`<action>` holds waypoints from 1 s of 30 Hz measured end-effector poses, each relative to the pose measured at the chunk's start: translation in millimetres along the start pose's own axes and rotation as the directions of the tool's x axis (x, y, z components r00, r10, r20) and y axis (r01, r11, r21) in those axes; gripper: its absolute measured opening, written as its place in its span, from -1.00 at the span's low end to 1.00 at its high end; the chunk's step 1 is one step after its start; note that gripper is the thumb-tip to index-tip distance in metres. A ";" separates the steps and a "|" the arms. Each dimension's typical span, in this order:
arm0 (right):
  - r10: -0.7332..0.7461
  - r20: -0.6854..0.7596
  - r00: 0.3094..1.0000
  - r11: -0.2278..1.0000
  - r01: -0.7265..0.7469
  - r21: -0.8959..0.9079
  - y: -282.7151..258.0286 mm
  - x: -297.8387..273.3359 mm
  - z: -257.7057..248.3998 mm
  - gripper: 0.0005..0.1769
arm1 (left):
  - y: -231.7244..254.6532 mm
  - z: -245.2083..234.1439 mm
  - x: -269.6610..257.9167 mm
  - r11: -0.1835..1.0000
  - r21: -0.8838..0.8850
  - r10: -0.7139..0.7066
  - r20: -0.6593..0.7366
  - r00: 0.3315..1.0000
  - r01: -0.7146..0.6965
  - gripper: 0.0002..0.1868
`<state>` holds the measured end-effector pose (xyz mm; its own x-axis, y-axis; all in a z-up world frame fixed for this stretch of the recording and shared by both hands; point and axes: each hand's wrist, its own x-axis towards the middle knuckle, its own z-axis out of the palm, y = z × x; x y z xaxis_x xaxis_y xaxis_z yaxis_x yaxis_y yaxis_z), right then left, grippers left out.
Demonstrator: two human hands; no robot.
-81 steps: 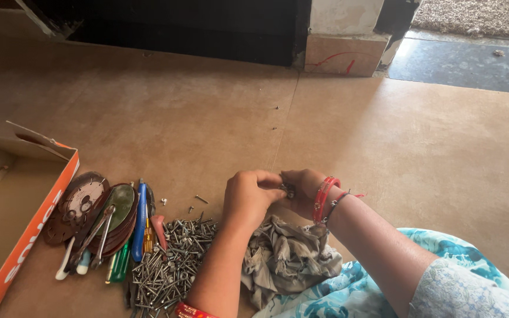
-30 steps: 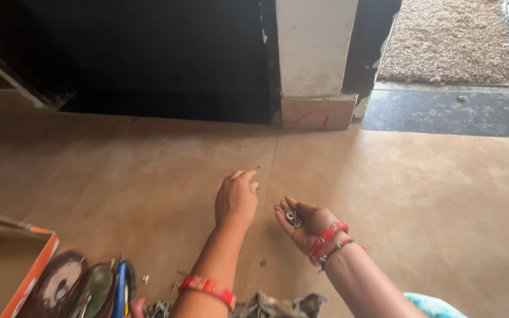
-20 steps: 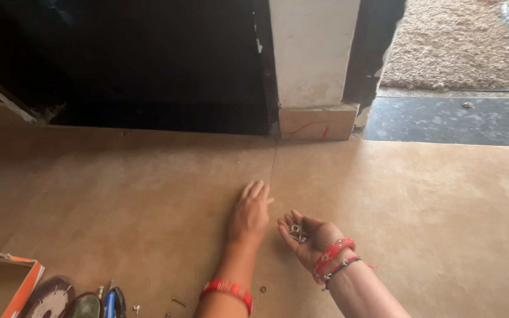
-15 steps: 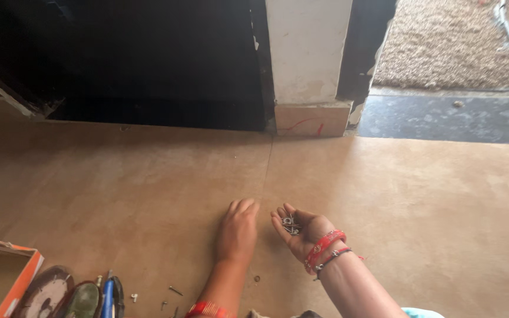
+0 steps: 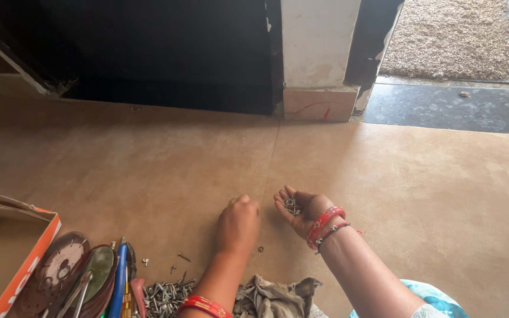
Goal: The person sits on the floor and sorts loose screws and small metal fasteners, moving them by hand into a pile and wiping them with a cloth. They then open a shoebox and place screwdrivers, pliers and other hand tools into the box.
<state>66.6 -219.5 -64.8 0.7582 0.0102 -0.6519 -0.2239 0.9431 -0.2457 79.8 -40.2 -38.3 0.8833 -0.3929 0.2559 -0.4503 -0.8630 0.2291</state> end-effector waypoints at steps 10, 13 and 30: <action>0.026 -0.004 1.000 0.999 -0.027 -0.043 13.4 16.9 -8.7 -0.69 | 29.4 -48.8 8.2 0.835 -0.501 -0.235 0.045 0.971 0.226 -0.87; 0.134 0.185 0.974 0.988 -0.146 0.056 5.2 27.9 -23.6 -0.74 | 20.5 -52.0 -5.9 0.863 -0.328 -0.313 0.254 0.915 0.386 -0.89; 0.162 0.102 0.981 0.971 -0.140 -0.195 18.6 -4.1 -7.6 -0.64 | 20.8 -42.0 -34.0 0.901 -0.389 -0.150 0.136 0.979 0.192 -0.87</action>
<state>54.7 -204.5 -72.1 0.7702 0.1968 -0.6066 -0.4433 0.8490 -0.2874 34.9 -31.4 -2.8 0.9504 -0.2982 0.0883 -0.2866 -0.7297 0.6209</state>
